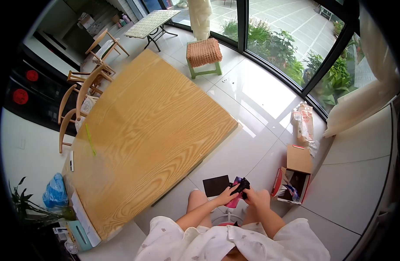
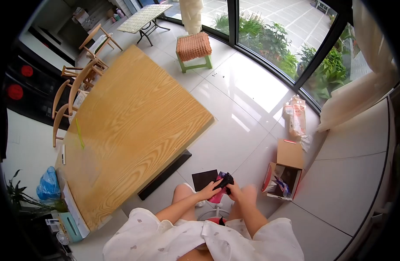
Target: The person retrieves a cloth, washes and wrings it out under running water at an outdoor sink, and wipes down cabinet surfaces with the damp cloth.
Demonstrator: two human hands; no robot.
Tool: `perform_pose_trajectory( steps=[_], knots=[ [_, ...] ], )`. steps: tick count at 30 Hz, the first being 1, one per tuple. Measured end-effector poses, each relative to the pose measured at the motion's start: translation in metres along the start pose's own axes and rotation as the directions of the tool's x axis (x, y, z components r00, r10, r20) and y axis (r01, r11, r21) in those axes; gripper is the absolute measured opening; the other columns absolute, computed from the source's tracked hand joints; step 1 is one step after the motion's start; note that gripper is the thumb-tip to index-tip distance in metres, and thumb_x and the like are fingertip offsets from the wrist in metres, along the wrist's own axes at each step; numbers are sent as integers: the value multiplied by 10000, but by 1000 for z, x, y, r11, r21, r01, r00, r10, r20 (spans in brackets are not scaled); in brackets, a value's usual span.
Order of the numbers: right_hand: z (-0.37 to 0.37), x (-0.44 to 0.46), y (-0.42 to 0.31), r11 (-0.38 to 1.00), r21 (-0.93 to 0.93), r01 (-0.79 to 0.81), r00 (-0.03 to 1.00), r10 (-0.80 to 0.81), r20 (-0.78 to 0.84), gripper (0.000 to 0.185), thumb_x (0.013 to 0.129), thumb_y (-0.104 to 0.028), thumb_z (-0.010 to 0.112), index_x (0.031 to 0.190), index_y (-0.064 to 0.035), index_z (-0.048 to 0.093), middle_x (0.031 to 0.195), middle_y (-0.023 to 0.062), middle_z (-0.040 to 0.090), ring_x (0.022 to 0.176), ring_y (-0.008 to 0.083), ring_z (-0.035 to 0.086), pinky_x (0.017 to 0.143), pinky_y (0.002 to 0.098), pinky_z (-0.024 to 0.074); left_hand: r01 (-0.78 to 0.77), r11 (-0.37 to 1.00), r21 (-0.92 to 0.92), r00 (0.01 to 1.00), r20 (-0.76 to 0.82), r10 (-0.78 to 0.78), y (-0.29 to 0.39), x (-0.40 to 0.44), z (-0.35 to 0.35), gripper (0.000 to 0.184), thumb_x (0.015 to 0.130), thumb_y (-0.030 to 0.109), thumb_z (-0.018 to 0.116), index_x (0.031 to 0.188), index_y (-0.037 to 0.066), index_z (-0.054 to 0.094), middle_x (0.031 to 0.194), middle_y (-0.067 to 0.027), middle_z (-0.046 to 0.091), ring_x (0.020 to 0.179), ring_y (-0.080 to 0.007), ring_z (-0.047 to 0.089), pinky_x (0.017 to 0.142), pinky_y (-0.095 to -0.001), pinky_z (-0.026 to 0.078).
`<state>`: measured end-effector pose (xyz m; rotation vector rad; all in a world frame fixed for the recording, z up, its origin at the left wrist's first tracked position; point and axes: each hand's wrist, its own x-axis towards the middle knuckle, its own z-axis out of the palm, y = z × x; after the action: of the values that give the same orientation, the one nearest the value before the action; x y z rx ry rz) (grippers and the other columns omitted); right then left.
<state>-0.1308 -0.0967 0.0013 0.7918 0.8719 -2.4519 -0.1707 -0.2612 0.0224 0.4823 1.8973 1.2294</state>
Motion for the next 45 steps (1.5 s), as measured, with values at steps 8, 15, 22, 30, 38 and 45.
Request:
perform_pose_trajectory(
  steps=[8, 15, 22, 30, 38, 45],
  knots=[
    [115, -181, -117, 993, 18, 118, 982, -114, -150, 300, 742, -205, 574, 1003, -92, 480, 860, 29, 552, 737, 137, 563, 609, 315, 497, -239, 941, -238, 963, 69, 262, 226, -68, -27, 785, 763, 190, 568, 1335, 141, 32, 1218, -198, 331, 1071, -274, 372, 919, -337, 281],
    [149, -269, -115, 757, -106, 645, 593, -583, -556, 409, 739, -286, 599, 1051, -73, 442, 884, 58, 551, 717, 148, 572, 551, 285, 507, 174, 939, -296, 800, 599, 41, 295, -49, -71, 470, 796, 168, 497, 1211, 53, 308, 1059, -50, 462, 922, -121, 455, 812, -252, 368],
    [186, -371, -32, 361, 237, 902, 417, -582, -699, 324, 790, -288, 509, 1042, -91, 460, 975, 70, 555, 838, 191, 569, 688, 372, 498, -148, 986, -74, 516, 845, 140, 356, -56, 23, 576, 774, 92, 499, 1284, 50, 233, 1127, -56, 440, 964, -124, 443, 837, -236, 347],
    [152, -422, 39, -25, 67, 997, 52, -397, -916, 346, 756, -188, 522, 1052, -46, 410, 1001, 142, 512, 868, 272, 540, 676, 421, 500, -626, 778, 54, 329, 923, 201, 448, -86, 208, 688, 666, 152, 646, 1230, -4, 283, 1025, -146, 475, 886, -181, 498, 743, -279, 419],
    [137, -442, 42, -167, -59, 984, -104, -274, -956, 322, 780, -180, 501, 1039, -22, 392, 1004, 148, 485, 854, 268, 537, 649, 392, 505, -922, 346, -173, 18, 875, 484, 470, -117, 370, 750, 642, 204, 660, 1240, 15, 248, 1161, -248, 373, 1019, -370, 424, 815, -405, 395],
    [98, -435, -12, 188, -23, 982, 71, -478, -875, 302, 697, -74, 528, 984, -55, 437, 929, 105, 490, 830, 210, 520, 677, 323, 476, -951, 241, -194, -14, 805, 593, 449, -71, 268, 529, 689, 150, 605, 1160, 69, 377, 1241, -198, 314, 1055, -387, 378, 871, -411, 353]
  ],
)
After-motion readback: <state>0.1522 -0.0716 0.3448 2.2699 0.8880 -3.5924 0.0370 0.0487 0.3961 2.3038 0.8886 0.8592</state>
